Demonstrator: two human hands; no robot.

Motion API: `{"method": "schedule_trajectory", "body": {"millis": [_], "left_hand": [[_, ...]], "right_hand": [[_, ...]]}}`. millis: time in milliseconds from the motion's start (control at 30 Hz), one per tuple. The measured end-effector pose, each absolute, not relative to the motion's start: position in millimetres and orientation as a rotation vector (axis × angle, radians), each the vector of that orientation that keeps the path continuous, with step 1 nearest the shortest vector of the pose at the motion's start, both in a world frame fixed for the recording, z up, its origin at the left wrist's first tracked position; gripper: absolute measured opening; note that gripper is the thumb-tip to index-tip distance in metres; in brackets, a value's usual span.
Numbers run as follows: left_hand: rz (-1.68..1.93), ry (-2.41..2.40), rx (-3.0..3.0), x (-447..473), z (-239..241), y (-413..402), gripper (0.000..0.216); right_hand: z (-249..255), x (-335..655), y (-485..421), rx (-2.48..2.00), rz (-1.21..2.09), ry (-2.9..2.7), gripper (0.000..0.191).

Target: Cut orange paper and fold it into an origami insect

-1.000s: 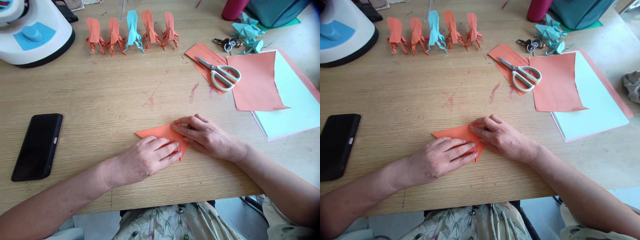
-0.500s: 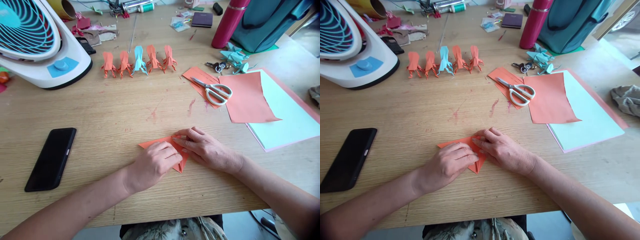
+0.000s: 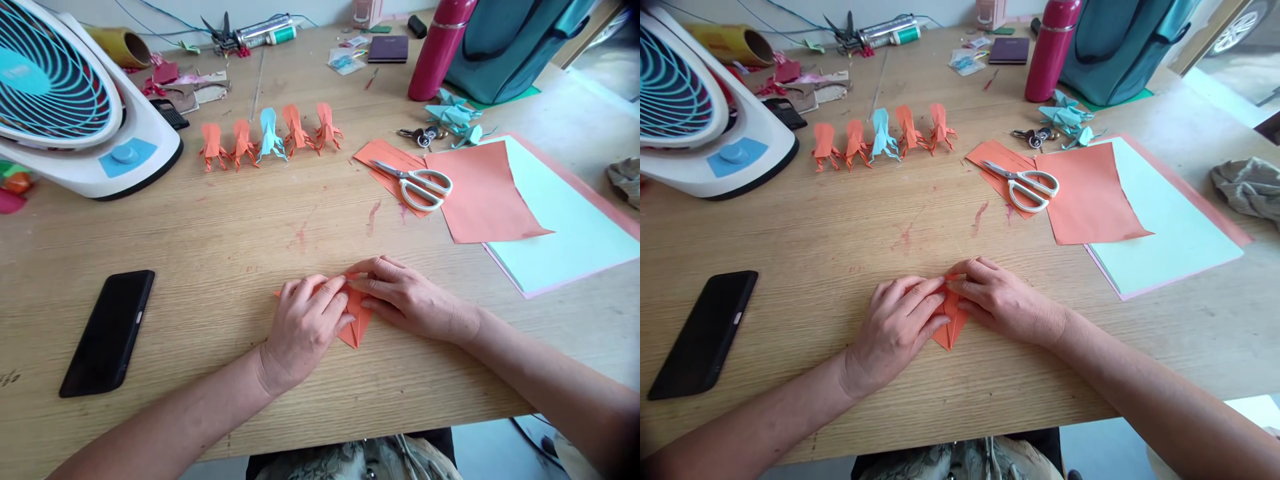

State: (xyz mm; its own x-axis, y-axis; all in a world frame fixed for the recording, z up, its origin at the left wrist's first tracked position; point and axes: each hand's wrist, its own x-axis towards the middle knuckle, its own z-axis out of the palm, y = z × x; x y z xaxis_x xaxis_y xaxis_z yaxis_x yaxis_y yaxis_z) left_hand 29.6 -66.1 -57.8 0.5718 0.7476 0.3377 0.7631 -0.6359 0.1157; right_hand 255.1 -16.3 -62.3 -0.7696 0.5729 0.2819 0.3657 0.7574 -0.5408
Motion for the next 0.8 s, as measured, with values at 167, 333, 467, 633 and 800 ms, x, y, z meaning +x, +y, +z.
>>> {"method": "schedule_trajectory", "body": {"millis": [167,333,467,633,800], "left_hand": [[-0.56,-1.327,-2.7,31,-56,-67,0.019],[-0.542,-1.341,-2.681,30,-55,-67,0.019],[-0.533,-1.354,-2.702,30,-55,-67,0.02],[-0.552,-1.392,-2.737,30,-55,-66,0.018],[-0.558,-1.395,-2.756,29,-55,-65,0.017]], "right_hand": [[-60,269,-19,-0.801,0.698,-2.449,0.029],[-58,269,-17,-0.75,0.666,-2.501,0.034],[-56,262,-15,-0.709,0.618,-2.558,0.036],[-55,260,-14,-0.73,0.596,-2.597,0.036],[-57,260,-13,-0.725,0.599,-2.613,0.035]]}}
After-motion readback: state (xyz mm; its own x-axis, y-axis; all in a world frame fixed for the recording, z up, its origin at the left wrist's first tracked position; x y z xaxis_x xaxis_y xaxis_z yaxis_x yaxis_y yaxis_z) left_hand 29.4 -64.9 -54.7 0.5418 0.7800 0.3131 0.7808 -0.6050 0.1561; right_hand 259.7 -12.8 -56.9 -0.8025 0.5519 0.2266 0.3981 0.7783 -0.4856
